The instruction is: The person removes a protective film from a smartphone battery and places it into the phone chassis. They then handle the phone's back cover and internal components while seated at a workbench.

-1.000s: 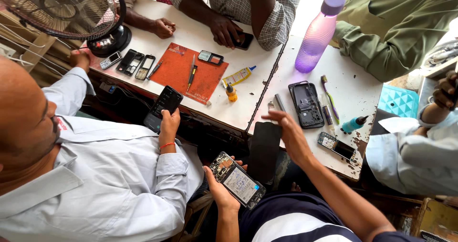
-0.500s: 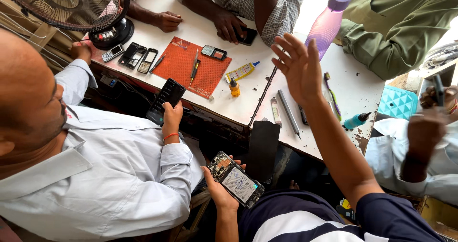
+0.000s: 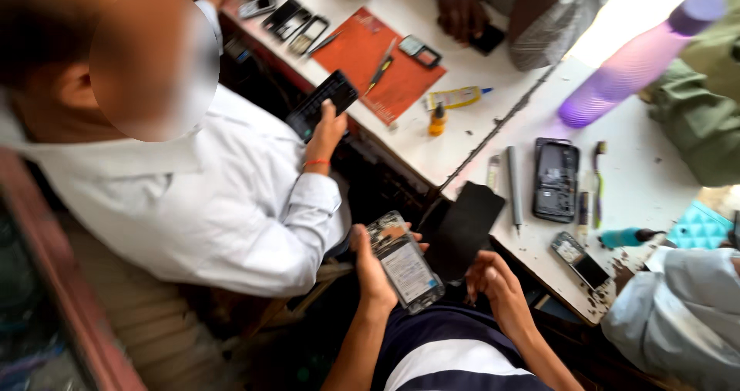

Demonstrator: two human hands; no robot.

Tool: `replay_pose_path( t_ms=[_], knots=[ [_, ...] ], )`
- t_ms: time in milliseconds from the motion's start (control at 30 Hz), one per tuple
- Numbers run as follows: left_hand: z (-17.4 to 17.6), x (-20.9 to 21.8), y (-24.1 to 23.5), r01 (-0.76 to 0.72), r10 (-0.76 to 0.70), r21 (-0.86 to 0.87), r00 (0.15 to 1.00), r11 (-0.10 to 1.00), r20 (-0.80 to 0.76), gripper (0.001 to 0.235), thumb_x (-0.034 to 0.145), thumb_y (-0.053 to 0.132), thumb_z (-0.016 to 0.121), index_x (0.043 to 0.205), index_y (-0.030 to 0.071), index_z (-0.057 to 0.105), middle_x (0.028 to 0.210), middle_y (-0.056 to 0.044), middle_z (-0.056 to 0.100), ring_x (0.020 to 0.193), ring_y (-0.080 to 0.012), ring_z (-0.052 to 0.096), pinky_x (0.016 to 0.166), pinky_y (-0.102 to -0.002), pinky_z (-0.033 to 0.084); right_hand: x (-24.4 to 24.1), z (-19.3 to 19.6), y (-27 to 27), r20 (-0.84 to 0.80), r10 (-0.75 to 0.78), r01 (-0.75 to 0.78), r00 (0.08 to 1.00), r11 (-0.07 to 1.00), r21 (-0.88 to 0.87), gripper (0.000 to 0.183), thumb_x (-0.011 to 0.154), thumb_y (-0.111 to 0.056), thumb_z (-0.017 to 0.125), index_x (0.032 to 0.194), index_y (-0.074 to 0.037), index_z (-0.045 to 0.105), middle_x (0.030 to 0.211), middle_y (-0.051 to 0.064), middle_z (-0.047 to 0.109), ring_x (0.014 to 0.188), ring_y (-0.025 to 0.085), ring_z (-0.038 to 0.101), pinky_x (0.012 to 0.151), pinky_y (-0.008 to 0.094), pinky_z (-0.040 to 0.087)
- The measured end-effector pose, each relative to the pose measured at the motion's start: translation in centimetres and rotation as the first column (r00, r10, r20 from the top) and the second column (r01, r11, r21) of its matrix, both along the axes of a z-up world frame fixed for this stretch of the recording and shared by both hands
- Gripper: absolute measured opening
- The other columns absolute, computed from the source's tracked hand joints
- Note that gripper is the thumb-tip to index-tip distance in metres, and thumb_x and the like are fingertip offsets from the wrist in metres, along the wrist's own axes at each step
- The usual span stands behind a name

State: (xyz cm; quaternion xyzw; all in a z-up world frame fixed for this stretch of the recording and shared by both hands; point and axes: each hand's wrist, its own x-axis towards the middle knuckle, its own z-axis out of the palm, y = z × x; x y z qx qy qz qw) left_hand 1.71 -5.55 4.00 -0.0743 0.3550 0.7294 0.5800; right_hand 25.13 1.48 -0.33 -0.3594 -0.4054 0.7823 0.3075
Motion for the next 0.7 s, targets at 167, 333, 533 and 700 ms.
replay_pose_path(
  t_ms=[167, 333, 533, 700],
  knots=[
    [-0.1, 2.9, -0.2, 0.118, -0.119, 0.070, 0.993, 0.991, 0.013, 0.088, 0.098, 0.076, 0.031, 0.123, -0.002, 0.064, 0.102, -0.019, 0.072, 0.095, -0.0320, 0.073, 0.080, -0.044, 0.059, 1.6, -0.9, -1.0, 0.103, 0.140, -0.120, 0.985, 0.977, -0.178, 0.039, 0.083, -0.015, 0.074, 0.117, -0.003, 0.059, 0.086, 0.014, 0.069, 0.073, 0.021, 0.067, 0.065, 0.037, 0.055],
    [0.9, 5.2, -0.7, 0.201, -0.202, 0.036, 0.979, 0.979, 0.007, 0.083, 0.101, 0.068, 0.030, 0.125, -0.004, 0.063, 0.107, -0.021, 0.071, 0.100, -0.0321, 0.074, 0.087, -0.042, 0.061, 3.5, 0.6, -1.9, 0.181, 0.150, -0.114, 0.972, 0.974, -0.198, 0.021, 0.085, -0.008, 0.077, 0.097, 0.005, 0.066, 0.074, 0.012, 0.069, 0.061, 0.019, 0.065, 0.052, 0.035, 0.053],
    [2.7, 6.8, -0.6, 0.215, -0.201, 0.074, 0.967, 0.974, -0.155, 0.057, 0.103, 0.049, 0.030, 0.139, 0.011, 0.053, 0.114, -0.024, 0.069, 0.097, -0.0375, 0.073, 0.079, -0.044, 0.062, 5.4, 3.5, -2.3, 0.362, 0.242, -0.186, 0.900, 0.965, -0.182, 0.015, 0.085, -0.009, 0.077, 0.092, 0.005, 0.073, 0.069, 0.012, 0.072, 0.055, 0.020, 0.068, 0.051, 0.035, 0.058],
    [2.3, 6.5, -0.9, 0.231, -0.221, 0.061, 0.965, 0.971, -0.140, 0.045, 0.101, 0.032, 0.030, 0.124, 0.004, 0.057, 0.114, -0.027, 0.070, 0.095, -0.0407, 0.074, 0.079, -0.050, 0.064, 5.5, 4.0, -3.2, 0.332, 0.253, -0.164, 0.909, 0.948, -0.274, 0.016, 0.085, -0.009, 0.077, 0.094, 0.003, 0.073, 0.070, 0.011, 0.072, 0.059, 0.019, 0.069, 0.054, 0.036, 0.059]
  ],
)
